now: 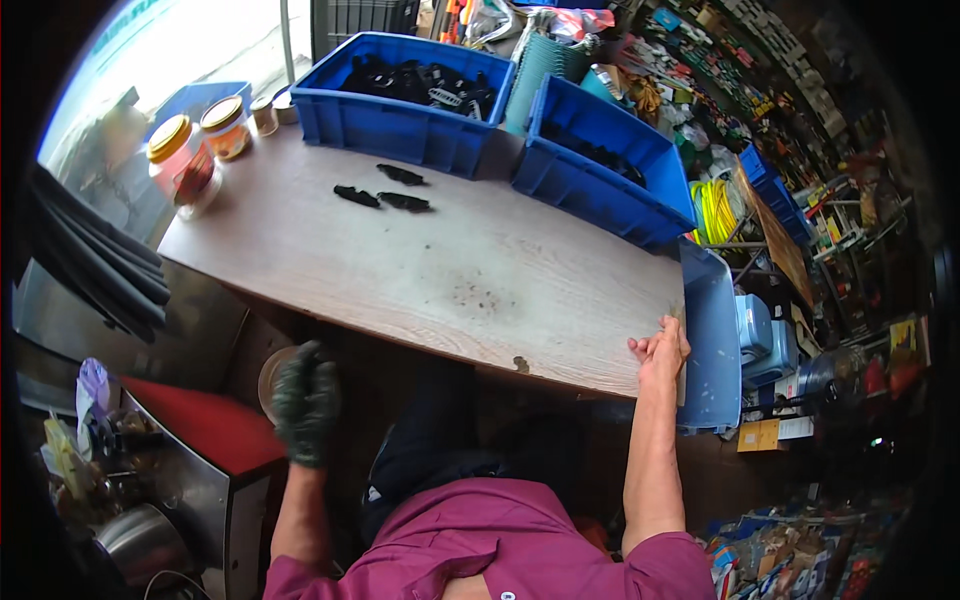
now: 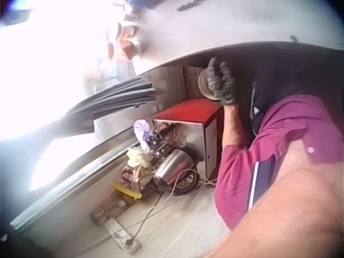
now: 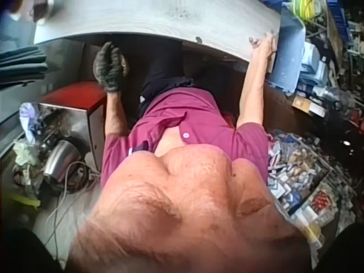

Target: Sorting and inspecting small black plastic hardware components at a workshop bench.

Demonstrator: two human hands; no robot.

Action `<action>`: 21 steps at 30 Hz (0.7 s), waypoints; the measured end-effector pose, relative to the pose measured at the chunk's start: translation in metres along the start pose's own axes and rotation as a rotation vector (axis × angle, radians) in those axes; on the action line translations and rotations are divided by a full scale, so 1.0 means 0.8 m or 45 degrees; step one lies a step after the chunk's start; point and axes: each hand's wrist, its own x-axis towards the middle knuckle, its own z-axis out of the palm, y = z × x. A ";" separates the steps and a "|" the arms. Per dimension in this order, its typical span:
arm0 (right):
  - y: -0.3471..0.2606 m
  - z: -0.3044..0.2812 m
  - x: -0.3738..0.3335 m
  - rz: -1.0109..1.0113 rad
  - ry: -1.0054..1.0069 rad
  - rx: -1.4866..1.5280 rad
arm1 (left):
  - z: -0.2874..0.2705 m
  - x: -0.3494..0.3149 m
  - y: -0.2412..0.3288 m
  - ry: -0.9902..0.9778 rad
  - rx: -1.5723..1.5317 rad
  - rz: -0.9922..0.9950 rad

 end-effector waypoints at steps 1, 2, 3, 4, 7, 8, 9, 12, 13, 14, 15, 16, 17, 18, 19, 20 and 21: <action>0.003 -0.003 0.008 0.000 -0.035 0.006 | 0.029 0.020 0.025 -0.024 -0.097 0.229; -0.001 -0.003 0.009 -0.002 -0.023 0.017 | 0.053 0.040 0.055 -0.045 -0.008 0.345; -0.003 -0.001 0.007 -0.006 -0.020 0.013 | 0.076 0.071 0.087 -0.082 -0.065 0.520; -0.006 0.001 0.006 -0.014 -0.015 0.009 | 0.106 0.094 0.110 -0.069 -0.147 0.655; 0.001 -0.005 0.010 -0.045 -0.017 -0.004 | 0.189 0.156 0.182 -0.107 -0.131 0.891; 0.005 -0.008 0.008 -0.082 -0.039 -0.019 | 0.214 0.178 0.205 -0.108 -0.140 0.963; 0.009 -0.007 0.005 -0.131 -0.081 -0.036 | 0.241 0.201 0.219 -0.102 -0.078 1.003; 0.019 -0.009 0.005 -0.222 -0.053 0.004 | 0.309 0.263 0.255 -0.193 0.116 1.037; 0.020 -0.001 -0.001 -0.238 -0.073 0.007 | 0.329 0.283 0.247 -0.220 0.176 1.039; 0.021 0.000 -0.003 -0.239 -0.070 0.007 | 0.351 0.294 0.241 -0.252 0.223 1.045; 0.022 -0.002 -0.003 -0.247 -0.060 0.012 | 0.365 0.293 0.237 -0.255 0.216 1.052; 0.023 -0.001 -0.003 -0.254 -0.055 0.017 | 0.376 0.293 0.230 -0.236 0.266 1.053; 0.020 -0.003 -0.005 -0.261 -0.041 0.005 | 0.383 0.291 0.230 -0.225 0.307 1.058; 0.018 -0.003 -0.005 -0.258 -0.028 0.005 | 0.387 0.288 0.229 -0.234 0.300 1.064; 0.018 -0.003 -0.006 -0.262 -0.031 0.019 | 0.388 0.284 0.225 -0.181 0.252 1.098; 0.016 -0.004 -0.005 -0.265 -0.037 0.035 | 0.385 0.278 0.224 -0.126 0.207 1.132; 0.014 -0.006 -0.005 -0.260 -0.033 0.038 | 0.381 0.268 0.226 -0.073 0.133 1.163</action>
